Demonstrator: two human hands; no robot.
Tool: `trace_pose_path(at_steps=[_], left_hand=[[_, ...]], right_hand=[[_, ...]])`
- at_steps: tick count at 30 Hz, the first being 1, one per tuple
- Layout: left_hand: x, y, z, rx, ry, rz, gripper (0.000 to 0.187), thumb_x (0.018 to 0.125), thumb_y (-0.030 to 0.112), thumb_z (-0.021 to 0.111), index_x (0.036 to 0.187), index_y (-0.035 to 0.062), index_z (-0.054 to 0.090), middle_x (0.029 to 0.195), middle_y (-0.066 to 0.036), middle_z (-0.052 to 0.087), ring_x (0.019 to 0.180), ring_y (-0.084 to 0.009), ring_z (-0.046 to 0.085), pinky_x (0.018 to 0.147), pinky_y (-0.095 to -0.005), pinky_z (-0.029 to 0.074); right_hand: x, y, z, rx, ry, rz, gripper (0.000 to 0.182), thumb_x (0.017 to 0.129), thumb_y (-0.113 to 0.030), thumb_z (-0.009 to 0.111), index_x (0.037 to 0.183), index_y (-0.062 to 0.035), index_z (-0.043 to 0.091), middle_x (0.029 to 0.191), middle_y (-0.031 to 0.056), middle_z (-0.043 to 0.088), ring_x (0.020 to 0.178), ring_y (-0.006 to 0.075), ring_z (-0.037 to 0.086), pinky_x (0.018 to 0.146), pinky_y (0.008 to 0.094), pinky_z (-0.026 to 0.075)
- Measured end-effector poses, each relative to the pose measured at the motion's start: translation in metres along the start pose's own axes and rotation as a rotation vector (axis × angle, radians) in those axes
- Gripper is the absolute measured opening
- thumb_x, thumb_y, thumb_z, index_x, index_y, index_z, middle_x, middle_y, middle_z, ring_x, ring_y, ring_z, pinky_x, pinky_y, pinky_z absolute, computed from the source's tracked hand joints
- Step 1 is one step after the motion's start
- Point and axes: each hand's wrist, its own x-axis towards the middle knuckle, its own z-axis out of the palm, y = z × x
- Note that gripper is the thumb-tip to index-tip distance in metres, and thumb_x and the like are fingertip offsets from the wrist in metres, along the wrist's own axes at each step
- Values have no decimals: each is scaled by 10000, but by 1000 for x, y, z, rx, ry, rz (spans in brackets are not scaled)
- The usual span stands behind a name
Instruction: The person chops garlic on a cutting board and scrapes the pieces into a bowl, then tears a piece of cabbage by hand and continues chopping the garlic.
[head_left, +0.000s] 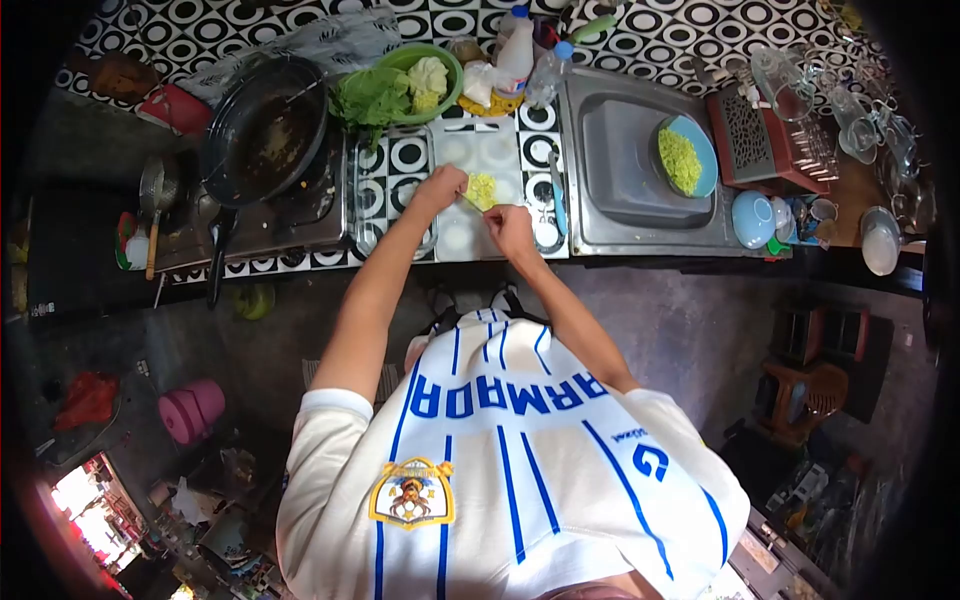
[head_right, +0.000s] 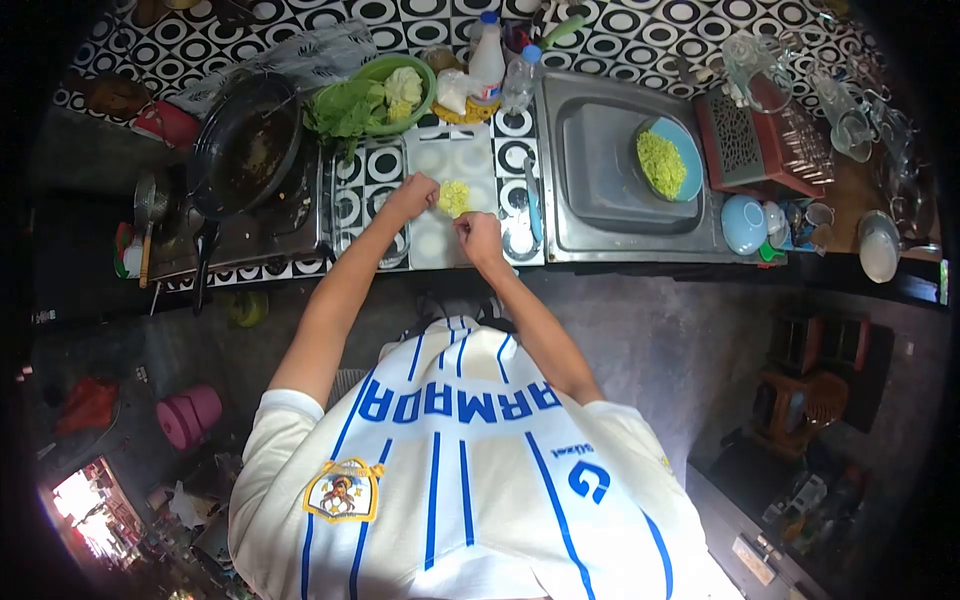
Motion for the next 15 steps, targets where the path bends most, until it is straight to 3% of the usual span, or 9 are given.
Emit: trace_pose_path(at_steps=[4,7,11,14,15], left_hand=[[-5,4,0,44,75,22,183,717,-5,718,845,118,672,960,-150,615,954,-371,620,827,-434,538],[3,-3,0,57,-55,-24,171,724,-3,703,840,118,668,966,-151,614,969,-367,618,841,-434,532],[7,-11,5,58,40,68,164,724,-11,692,832,111,672,973,-155,626,946,-354,636,792,-425,547],[1,1,-4,89,-22,40,138,724,-8,702,812,95,676,952,-158,645,927,-346,656,767,-418,557],[2,-2,-1,63,-41,72,131,723,-8,710,809,86,679,935,-160,653,921,-344,663,764,-415,561]], right_hand=[[-4,-2,4,45,-19,39,105,749,-29,701,835,-23,762,764,199,707,711,358,706,692,401,565],[3,-11,6,74,-2,22,97,752,-35,712,833,-21,763,766,197,709,713,354,709,699,401,567],[-3,-8,13,28,-7,38,97,753,-35,713,834,-19,764,769,197,711,716,356,710,712,405,570],[-2,-1,20,37,60,-11,103,764,-39,713,848,-17,767,721,192,702,622,282,701,632,349,549],[-9,1,18,16,54,-18,106,764,-36,704,847,-17,767,724,194,702,628,293,699,637,352,549]])
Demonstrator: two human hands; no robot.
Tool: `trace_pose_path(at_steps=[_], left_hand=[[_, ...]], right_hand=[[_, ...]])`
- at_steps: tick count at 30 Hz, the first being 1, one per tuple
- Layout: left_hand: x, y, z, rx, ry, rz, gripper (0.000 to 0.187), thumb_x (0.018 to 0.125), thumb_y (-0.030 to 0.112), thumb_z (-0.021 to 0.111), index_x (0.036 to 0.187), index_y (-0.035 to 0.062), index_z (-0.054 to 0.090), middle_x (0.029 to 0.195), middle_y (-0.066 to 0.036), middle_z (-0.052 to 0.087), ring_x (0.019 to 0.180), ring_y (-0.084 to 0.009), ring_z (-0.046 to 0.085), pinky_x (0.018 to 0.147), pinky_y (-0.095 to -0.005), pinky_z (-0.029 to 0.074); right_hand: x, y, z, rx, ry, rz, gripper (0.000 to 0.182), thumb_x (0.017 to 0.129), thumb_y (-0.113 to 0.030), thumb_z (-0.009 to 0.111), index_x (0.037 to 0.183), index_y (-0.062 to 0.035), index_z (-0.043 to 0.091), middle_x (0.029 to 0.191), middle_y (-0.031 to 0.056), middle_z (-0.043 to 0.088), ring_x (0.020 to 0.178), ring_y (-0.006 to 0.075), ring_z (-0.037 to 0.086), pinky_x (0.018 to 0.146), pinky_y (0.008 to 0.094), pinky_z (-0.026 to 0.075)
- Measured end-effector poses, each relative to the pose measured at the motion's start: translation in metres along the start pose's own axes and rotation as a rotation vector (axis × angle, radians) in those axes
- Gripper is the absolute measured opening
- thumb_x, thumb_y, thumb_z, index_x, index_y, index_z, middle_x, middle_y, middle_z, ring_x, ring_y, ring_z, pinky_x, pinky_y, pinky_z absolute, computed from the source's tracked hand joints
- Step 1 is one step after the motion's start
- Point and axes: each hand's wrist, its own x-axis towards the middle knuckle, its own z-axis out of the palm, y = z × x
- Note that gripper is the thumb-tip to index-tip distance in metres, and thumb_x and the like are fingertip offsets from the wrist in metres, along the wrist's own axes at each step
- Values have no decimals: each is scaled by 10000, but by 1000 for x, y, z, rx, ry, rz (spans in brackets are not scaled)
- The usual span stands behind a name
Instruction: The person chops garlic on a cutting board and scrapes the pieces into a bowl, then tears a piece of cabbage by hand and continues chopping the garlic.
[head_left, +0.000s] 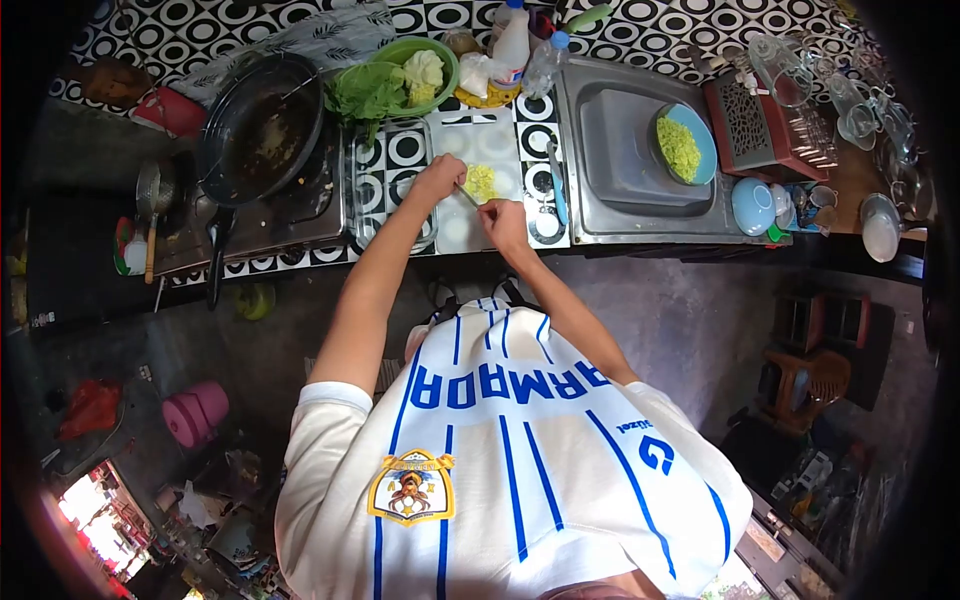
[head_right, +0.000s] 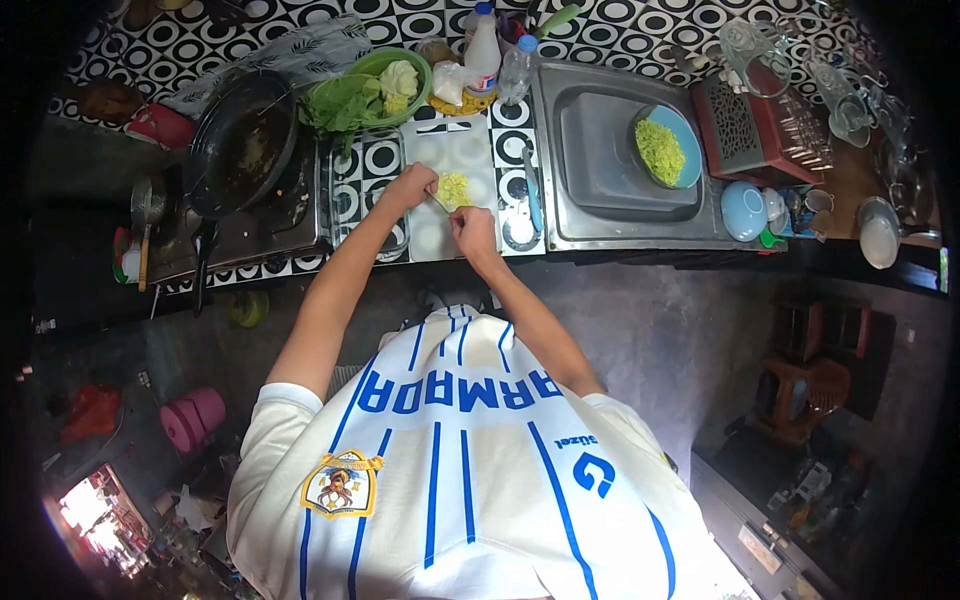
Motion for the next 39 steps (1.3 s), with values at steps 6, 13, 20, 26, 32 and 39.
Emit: trace_pose_path(at_steps=[6,13,20,26,32,39], left_hand=[[-19,32,-6,129,35,-66,153,731,47,761,876,56,712,921,-185,689,952,-355,683,811,-428,566],[-14,31,-6,133,6,-46,122,820,105,713,925,41,717,1005,-198,664,986,-390,651,860,-453,533],[-37,24,-6,7,254,234,92,822,70,627,874,50,700,875,-157,644,893,-356,637,758,-451,513],[-32,42,-23,-59,289,181,75,809,55,632,853,44,691,849,-146,673,861,-364,655,751,-450,520],[-26,32,-11,-26,251,-24,81,815,28,640,848,50,710,848,-184,695,836,-380,683,740,-456,545],[-16,34,-1,27,247,-139,104,807,-8,640,863,45,710,887,-223,686,863,-406,684,753,-466,554]], right_hand=[[23,25,-16,-117,-2,-256,149,751,-11,647,853,-26,755,784,199,700,740,369,675,702,426,536],[42,32,-42,-108,-174,-355,74,780,-49,699,840,-33,740,812,177,692,788,362,655,718,440,527],[22,34,-30,4,-99,-405,47,775,-11,685,817,2,671,779,177,630,764,373,610,686,457,487],[23,35,-33,103,-53,-298,30,777,-28,692,784,0,687,752,173,634,753,367,617,689,453,489],[55,27,-31,-135,-184,-344,101,706,-18,639,776,-22,712,761,190,658,735,385,637,683,446,516],[76,34,-40,-78,-238,-332,114,701,-14,692,795,-37,754,786,161,696,716,348,667,680,407,539]])
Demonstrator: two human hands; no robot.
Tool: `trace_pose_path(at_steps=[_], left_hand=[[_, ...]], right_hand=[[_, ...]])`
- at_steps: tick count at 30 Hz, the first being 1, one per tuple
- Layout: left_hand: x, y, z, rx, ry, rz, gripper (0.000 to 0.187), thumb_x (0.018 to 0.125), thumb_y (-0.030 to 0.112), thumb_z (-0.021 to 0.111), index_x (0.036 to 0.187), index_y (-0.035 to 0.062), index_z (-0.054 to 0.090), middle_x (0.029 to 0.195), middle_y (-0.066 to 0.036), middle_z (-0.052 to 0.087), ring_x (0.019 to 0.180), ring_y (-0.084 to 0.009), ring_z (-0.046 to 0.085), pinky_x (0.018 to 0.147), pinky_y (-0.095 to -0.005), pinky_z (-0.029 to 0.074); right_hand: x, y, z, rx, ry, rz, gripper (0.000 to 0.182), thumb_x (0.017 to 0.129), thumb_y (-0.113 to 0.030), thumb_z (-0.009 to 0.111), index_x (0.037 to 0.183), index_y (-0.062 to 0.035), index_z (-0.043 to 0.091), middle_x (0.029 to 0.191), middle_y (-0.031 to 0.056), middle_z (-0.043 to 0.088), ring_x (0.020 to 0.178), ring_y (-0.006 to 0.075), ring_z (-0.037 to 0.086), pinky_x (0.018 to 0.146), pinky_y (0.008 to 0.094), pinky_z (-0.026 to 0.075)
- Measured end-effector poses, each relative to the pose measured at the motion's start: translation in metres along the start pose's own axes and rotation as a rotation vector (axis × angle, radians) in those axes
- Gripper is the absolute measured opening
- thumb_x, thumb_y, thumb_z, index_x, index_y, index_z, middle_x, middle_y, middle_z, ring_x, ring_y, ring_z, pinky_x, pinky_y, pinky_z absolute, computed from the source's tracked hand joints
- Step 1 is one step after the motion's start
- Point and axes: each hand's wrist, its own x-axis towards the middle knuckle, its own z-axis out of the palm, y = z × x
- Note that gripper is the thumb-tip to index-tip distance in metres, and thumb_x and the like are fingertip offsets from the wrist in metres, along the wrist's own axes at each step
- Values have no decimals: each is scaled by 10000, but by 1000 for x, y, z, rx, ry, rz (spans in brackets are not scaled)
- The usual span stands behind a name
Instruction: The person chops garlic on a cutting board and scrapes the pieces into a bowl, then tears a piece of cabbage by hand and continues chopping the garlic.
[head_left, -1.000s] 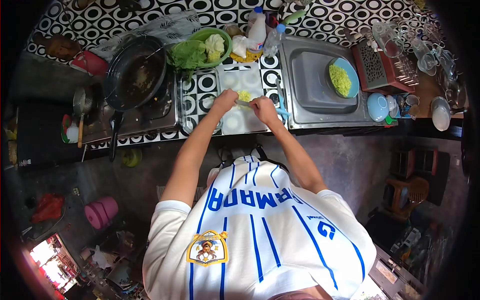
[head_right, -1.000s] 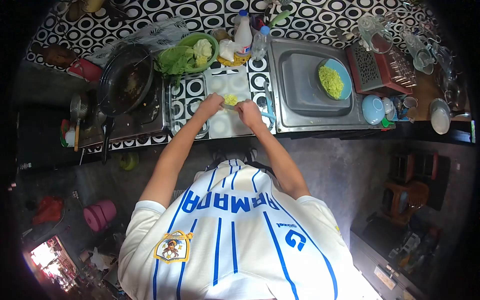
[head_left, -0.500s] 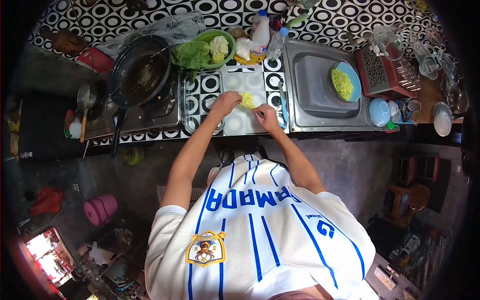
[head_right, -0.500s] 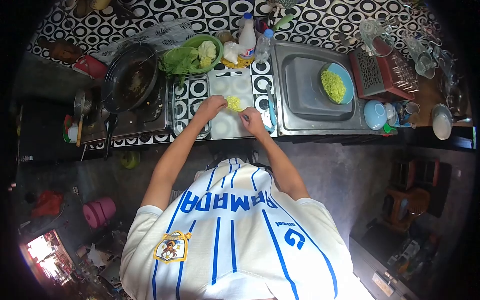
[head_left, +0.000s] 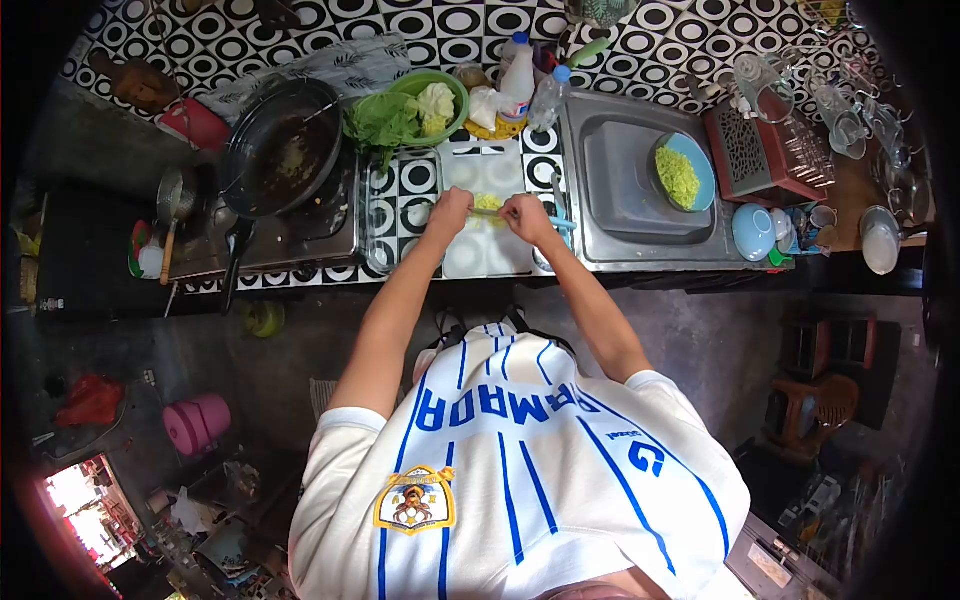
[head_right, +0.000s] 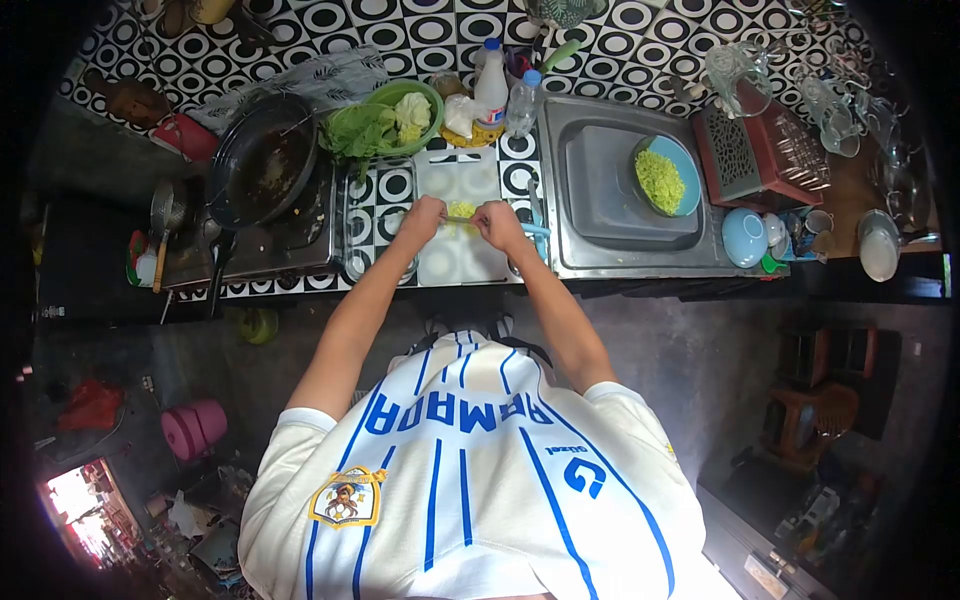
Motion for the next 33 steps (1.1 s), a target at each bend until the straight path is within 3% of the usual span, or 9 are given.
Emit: trace_pose_path(at_steps=[8,11,15,17,23,25,27,31,33], left_hand=[[1,7,3,104,21,-116,154,816,-26,633,935,44,701,993,-224,675,958,-426,676,828,-469,573],[8,7,17,197,8,-134,174,819,-28,626,964,41,694,1025,-226,670,970,-431,675,826,-475,574],[1,16,7,197,4,-131,122,830,-15,614,899,30,704,965,-232,677,950,-426,684,798,-480,581],[9,8,1,173,31,-130,105,843,6,608,892,22,700,937,-242,673,919,-441,681,779,-484,578],[2,4,14,76,44,-160,84,834,22,614,884,1,678,989,-272,653,941,-468,652,799,-520,551],[-11,-3,38,72,56,-149,114,813,15,626,904,4,693,955,-276,658,936,-459,655,807,-516,546],[6,4,19,56,146,-142,136,813,55,643,910,11,727,883,-269,678,883,-454,670,773,-515,548],[5,4,14,78,66,-170,127,802,56,669,907,9,721,907,-273,680,914,-457,667,807,-495,554],[12,2,10,60,87,-183,118,796,67,692,897,8,714,891,-272,670,917,-447,662,797,-499,548]], right_hand=[[26,-9,-4,-167,21,-56,112,688,-7,679,768,-60,738,806,151,691,854,345,638,768,427,526],[39,15,-12,-180,-116,-120,111,695,-19,692,783,-68,738,814,141,688,844,347,638,766,416,527],[39,19,-7,-95,-148,29,120,690,-32,706,783,-96,748,829,125,696,856,334,636,767,415,526],[49,21,-6,-167,-90,-113,127,678,-28,688,769,-104,735,850,144,676,854,350,651,741,433,546],[55,0,-12,-197,-98,-90,120,665,-18,686,745,-102,713,802,119,674,890,332,637,743,438,536],[51,30,-5,-33,-60,-204,105,671,-23,694,734,-105,710,781,120,656,874,328,634,740,436,531],[64,40,-1,-121,-158,-132,101,676,-32,713,743,-108,715,792,124,655,862,331,634,736,433,531],[61,31,-8,-25,-183,1,125,672,-27,746,767,-107,758,775,83,703,805,320,627,743,407,521],[71,32,-9,-73,-164,-135,144,686,-21,730,779,-124,770,781,96,708,792,322,625,739,420,520]])
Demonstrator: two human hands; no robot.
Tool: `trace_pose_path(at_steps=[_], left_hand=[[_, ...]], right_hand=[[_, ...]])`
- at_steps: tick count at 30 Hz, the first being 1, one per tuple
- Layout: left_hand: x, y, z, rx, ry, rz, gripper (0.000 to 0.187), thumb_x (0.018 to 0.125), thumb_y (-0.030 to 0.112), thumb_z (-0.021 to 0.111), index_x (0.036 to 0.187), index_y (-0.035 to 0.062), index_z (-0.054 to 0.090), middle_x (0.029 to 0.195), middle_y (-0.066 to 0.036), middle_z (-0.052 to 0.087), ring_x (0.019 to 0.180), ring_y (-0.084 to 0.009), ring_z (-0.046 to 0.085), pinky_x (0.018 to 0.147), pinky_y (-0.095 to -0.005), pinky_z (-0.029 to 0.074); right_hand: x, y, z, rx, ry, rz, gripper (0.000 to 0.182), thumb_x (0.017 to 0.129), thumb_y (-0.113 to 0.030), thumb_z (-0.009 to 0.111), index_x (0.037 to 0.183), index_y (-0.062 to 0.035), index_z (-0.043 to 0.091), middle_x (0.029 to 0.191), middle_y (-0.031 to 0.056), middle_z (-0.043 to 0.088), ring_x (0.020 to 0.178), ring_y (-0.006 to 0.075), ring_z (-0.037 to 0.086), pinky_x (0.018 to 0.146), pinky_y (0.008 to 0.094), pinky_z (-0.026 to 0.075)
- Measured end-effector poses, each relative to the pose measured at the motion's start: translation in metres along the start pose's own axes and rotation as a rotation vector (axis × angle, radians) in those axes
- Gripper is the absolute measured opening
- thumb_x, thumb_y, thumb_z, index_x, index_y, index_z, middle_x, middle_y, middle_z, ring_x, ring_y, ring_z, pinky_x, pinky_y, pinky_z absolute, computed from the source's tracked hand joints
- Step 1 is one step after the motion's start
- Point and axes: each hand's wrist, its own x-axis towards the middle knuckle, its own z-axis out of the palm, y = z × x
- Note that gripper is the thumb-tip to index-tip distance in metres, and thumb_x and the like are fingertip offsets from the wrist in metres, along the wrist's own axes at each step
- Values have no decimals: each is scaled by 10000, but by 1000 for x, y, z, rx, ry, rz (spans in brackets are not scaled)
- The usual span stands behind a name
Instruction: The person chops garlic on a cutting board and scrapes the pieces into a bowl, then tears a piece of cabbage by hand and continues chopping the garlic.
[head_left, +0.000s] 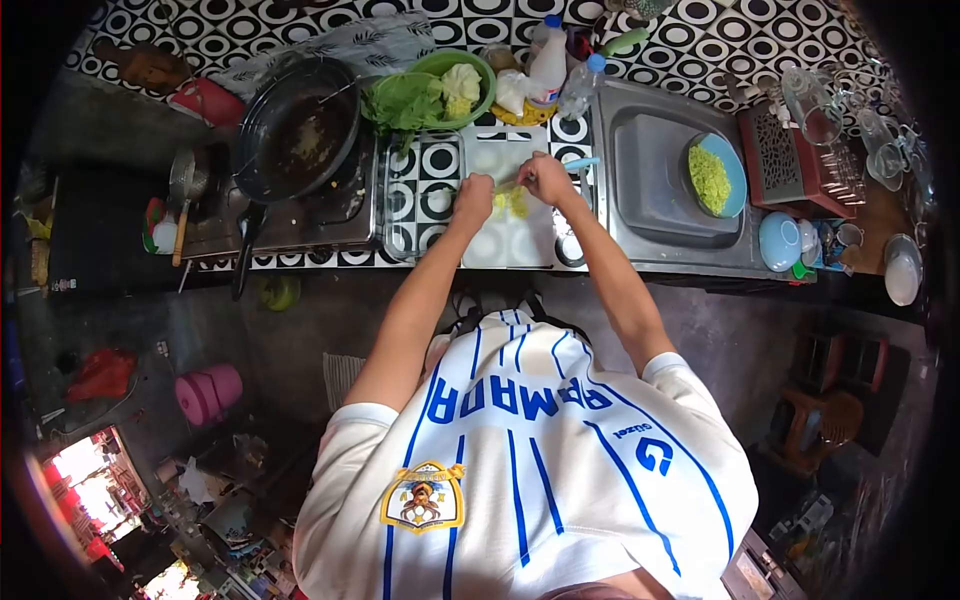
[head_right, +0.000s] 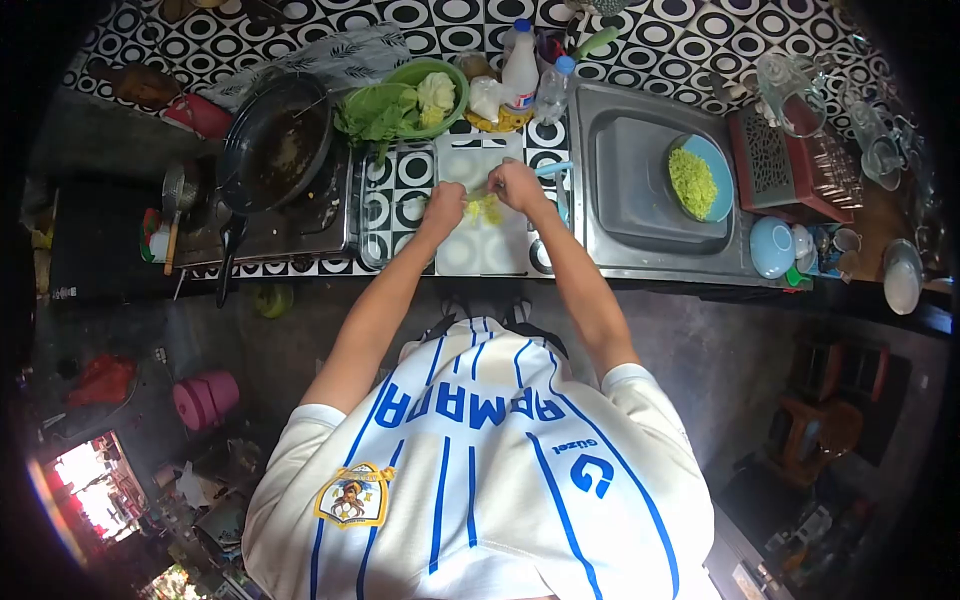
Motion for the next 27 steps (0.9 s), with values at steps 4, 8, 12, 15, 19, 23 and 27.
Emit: trace_pose_path(at_steps=[4,8,12,15,19,23,27], left_hand=[[7,-5,5,-40,39,-8,137,795,88,721,894,-5,702,888,-284,667,905,-453,661,786,-507,539],[-10,3,6,-41,-29,-56,107,823,65,705,906,-2,692,968,-273,674,952,-452,663,811,-497,555],[-12,6,15,6,19,-104,90,825,62,696,878,-11,695,925,-277,675,915,-468,662,822,-510,543],[-1,7,8,36,95,-80,63,829,22,651,862,-12,692,891,-272,669,903,-467,663,806,-509,545],[-5,10,6,51,-22,-82,132,836,-33,572,907,-6,680,1016,-280,660,976,-445,667,802,-487,571],[-10,13,6,23,11,-48,141,834,-29,576,917,4,685,959,-275,665,943,-444,670,791,-484,572],[-5,11,7,-2,-21,-50,122,838,-4,602,925,5,687,964,-266,661,939,-434,672,780,-485,569]], right_hand=[[12,0,-8,-93,3,-103,122,680,-36,713,759,-119,754,790,101,704,836,320,628,752,430,524],[8,-13,-2,-163,-29,-5,90,678,-39,700,729,-108,726,794,90,696,875,320,624,779,425,528],[1,3,11,-66,-4,-16,100,662,-22,700,717,-103,722,780,93,695,861,318,622,771,409,524],[23,8,-2,-83,-8,-61,115,654,-13,700,721,-102,726,776,95,696,852,318,623,757,405,522],[8,2,0,-103,-5,-14,120,657,-13,711,736,-101,732,784,86,704,829,314,627,746,408,518],[-12,-11,-3,-47,44,23,142,675,-29,730,798,-100,737,798,113,717,828,324,652,771,428,525],[-15,-13,-3,49,71,102,169,690,-30,754,847,-93,741,792,104,731,731,296,686,693,388,537]])
